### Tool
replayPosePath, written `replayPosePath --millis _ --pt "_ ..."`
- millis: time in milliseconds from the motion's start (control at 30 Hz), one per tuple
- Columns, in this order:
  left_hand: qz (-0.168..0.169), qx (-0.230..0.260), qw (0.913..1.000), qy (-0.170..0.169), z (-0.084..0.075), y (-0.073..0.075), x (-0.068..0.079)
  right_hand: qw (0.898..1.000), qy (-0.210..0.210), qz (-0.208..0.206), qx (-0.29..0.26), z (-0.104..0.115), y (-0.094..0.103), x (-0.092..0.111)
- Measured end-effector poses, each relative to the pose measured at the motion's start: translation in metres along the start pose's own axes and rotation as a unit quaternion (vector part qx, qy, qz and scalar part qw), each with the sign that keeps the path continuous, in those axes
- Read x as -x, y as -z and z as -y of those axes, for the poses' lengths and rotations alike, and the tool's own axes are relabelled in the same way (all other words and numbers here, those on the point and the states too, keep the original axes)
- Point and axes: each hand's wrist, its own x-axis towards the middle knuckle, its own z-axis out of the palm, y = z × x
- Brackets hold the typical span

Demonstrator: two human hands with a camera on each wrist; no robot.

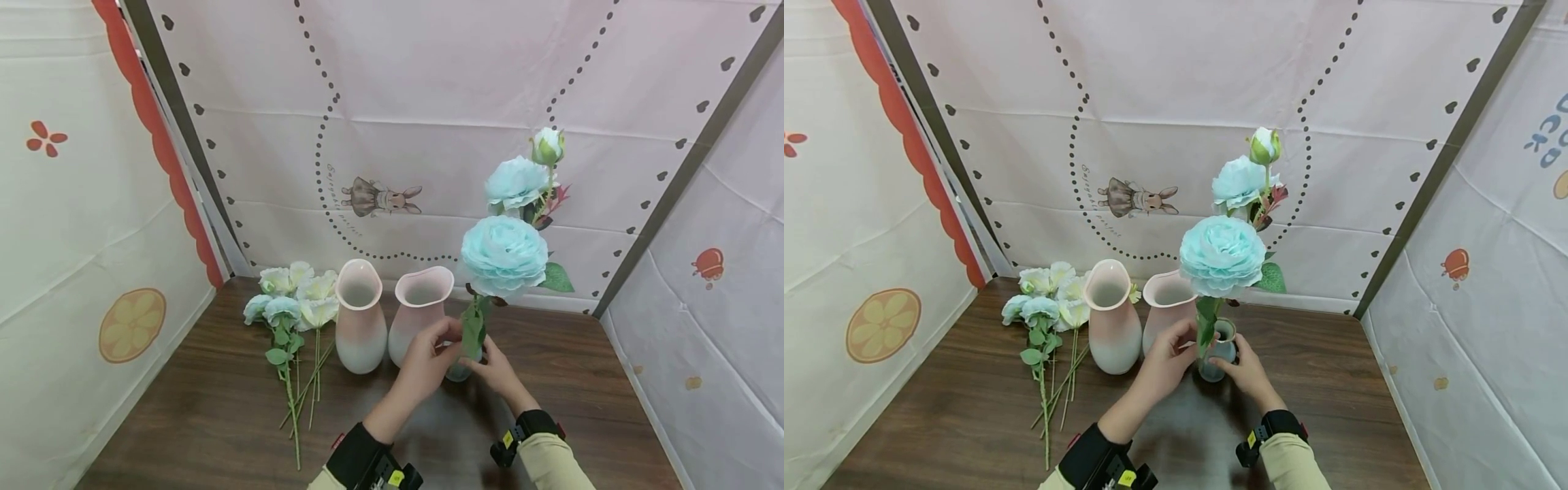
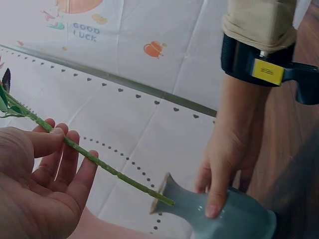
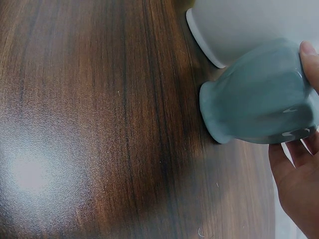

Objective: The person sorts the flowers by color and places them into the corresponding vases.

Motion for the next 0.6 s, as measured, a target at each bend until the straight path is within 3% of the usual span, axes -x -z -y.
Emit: replayPosePath --millis 267,400,500,600 --pt "-0.012 0.005 0.9996 -0.024 -0.012 -0.005 -0.015 1.000 0.007 0.017 0.004 -0.001 -0.001 0.001" --pt "-0.013 0.021 0.9988 -0.043 -0.015 -0.008 -0.022 0.999 -0.022 0.023 -0.005 0.001 0.001 0.003" --pt "-0.014 0.028 0.9983 -0.049 -0.015 -0.011 -0.025 0.996 -0.083 0.028 0.005 0.004 0.003 0.005" --pt "-0.021 0.026 0.9982 -0.051 -0.015 -0.013 -0.028 0.995 -0.098 0.027 0.016 0.003 0.003 0.003"
